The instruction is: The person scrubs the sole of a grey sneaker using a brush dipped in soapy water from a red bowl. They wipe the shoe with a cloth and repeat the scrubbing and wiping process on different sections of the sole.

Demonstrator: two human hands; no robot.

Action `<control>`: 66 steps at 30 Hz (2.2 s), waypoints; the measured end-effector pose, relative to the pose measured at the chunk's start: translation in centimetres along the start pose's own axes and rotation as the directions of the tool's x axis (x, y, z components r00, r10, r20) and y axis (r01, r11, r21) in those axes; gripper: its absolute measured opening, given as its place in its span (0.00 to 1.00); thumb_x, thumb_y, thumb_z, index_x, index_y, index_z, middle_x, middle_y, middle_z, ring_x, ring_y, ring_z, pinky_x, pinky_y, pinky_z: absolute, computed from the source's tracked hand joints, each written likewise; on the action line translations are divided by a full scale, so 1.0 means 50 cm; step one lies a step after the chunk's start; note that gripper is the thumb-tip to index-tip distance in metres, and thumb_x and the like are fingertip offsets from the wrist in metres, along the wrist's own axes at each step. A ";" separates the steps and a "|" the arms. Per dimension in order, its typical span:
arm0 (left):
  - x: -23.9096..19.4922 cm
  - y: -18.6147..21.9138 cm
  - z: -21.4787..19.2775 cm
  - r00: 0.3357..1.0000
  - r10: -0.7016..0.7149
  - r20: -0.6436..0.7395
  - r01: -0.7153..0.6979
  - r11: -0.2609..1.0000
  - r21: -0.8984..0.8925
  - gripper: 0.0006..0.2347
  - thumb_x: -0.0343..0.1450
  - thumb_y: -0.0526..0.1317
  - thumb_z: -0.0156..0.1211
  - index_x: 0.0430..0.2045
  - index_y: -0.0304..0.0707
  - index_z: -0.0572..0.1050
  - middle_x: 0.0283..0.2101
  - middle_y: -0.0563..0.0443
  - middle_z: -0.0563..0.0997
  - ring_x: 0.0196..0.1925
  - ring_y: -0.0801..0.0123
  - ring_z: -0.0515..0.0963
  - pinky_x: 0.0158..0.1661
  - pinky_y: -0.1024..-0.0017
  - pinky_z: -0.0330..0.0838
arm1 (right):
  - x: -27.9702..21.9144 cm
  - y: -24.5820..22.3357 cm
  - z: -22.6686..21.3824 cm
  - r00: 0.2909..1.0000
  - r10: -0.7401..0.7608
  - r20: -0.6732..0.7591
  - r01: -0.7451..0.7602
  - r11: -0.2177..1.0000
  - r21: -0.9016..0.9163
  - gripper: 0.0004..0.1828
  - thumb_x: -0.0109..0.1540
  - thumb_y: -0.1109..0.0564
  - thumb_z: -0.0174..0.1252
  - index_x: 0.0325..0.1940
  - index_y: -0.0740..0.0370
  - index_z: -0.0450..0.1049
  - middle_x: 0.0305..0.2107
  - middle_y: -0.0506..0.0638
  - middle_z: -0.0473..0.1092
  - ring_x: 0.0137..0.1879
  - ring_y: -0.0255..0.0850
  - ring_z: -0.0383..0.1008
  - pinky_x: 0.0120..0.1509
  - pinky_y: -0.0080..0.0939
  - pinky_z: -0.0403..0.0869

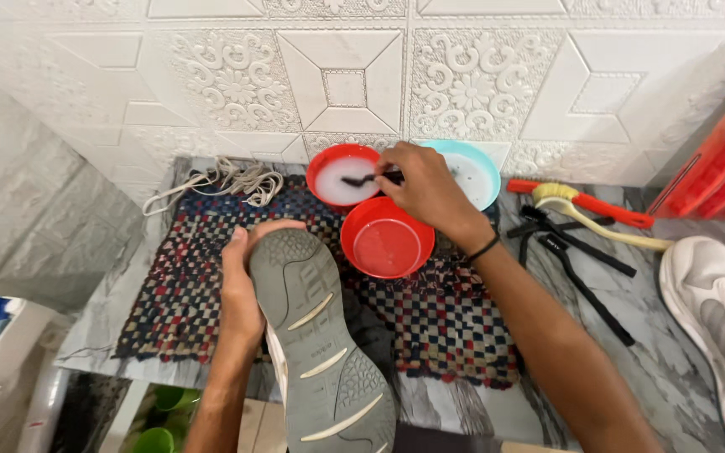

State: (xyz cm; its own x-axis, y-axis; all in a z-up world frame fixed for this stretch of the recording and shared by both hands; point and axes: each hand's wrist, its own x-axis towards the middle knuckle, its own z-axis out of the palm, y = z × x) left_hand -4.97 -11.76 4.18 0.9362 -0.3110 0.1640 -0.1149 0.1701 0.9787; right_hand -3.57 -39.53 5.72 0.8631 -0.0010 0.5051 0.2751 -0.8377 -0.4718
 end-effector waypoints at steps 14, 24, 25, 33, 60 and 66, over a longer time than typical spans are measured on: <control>-0.011 0.015 0.017 0.996 0.088 -0.011 -0.085 0.986 0.142 0.30 0.75 0.55 0.26 0.45 0.40 0.83 0.27 0.43 0.81 0.28 0.69 0.79 0.38 0.77 0.74 | -0.017 -0.029 -0.044 0.991 -0.109 -0.077 0.111 0.994 0.025 0.06 0.59 0.57 0.65 0.39 0.56 0.77 0.33 0.54 0.75 0.45 0.60 0.78 0.49 0.61 0.76; -0.015 -0.005 0.000 0.996 0.085 0.007 -0.085 0.994 0.062 0.31 0.75 0.55 0.25 0.42 0.38 0.83 0.25 0.39 0.81 0.26 0.65 0.78 0.39 0.73 0.74 | -0.009 0.023 -0.021 0.998 -0.027 -0.059 0.025 0.999 -0.047 0.06 0.60 0.53 0.67 0.39 0.50 0.77 0.34 0.48 0.74 0.46 0.55 0.78 0.49 0.57 0.77; -0.008 -0.011 -0.004 0.997 0.071 0.011 -0.071 0.996 0.047 0.31 0.74 0.56 0.25 0.44 0.37 0.83 0.30 0.38 0.82 0.32 0.63 0.79 0.44 0.71 0.73 | -0.006 0.029 -0.017 0.997 -0.041 -0.067 0.039 0.999 -0.023 0.07 0.58 0.55 0.67 0.38 0.52 0.76 0.32 0.50 0.73 0.45 0.56 0.78 0.48 0.57 0.76; 0.016 0.002 -0.014 0.988 0.066 0.138 -0.064 0.998 -0.013 0.30 0.73 0.54 0.30 0.45 0.33 0.82 0.42 0.32 0.85 0.45 0.55 0.82 0.55 0.64 0.71 | 0.001 0.029 -0.011 1.000 0.019 0.007 -0.018 0.999 -0.046 0.07 0.57 0.56 0.67 0.36 0.56 0.76 0.29 0.53 0.72 0.41 0.57 0.78 0.47 0.56 0.76; 0.052 -0.028 -0.014 0.948 -0.011 0.319 0.015 1.000 -0.010 0.25 0.68 0.48 0.35 0.47 0.38 0.81 0.33 0.32 0.80 0.35 0.56 0.75 0.46 0.70 0.72 | -0.161 -0.082 -0.114 0.988 0.009 0.157 0.004 0.996 -0.084 0.08 0.58 0.64 0.67 0.42 0.63 0.81 0.30 0.55 0.76 0.36 0.47 0.79 0.41 0.44 0.77; 0.070 -0.033 -0.011 0.920 0.061 0.388 -0.059 0.998 -0.016 0.24 0.67 0.45 0.35 0.44 0.34 0.81 0.29 0.32 0.82 0.31 0.57 0.76 0.42 0.69 0.74 | -0.170 -0.108 -0.111 0.967 -0.066 0.246 0.061 0.998 0.028 0.09 0.60 0.65 0.64 0.44 0.65 0.82 0.32 0.56 0.76 0.34 0.45 0.79 0.36 0.43 0.78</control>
State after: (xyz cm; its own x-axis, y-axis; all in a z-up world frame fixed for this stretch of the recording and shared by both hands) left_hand -1.34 -12.60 3.10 0.7254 -0.6381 0.2581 -0.1645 0.2034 0.9652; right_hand -14.73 -38.04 7.96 0.9205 0.1890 0.3420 0.3393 -0.8205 -0.4600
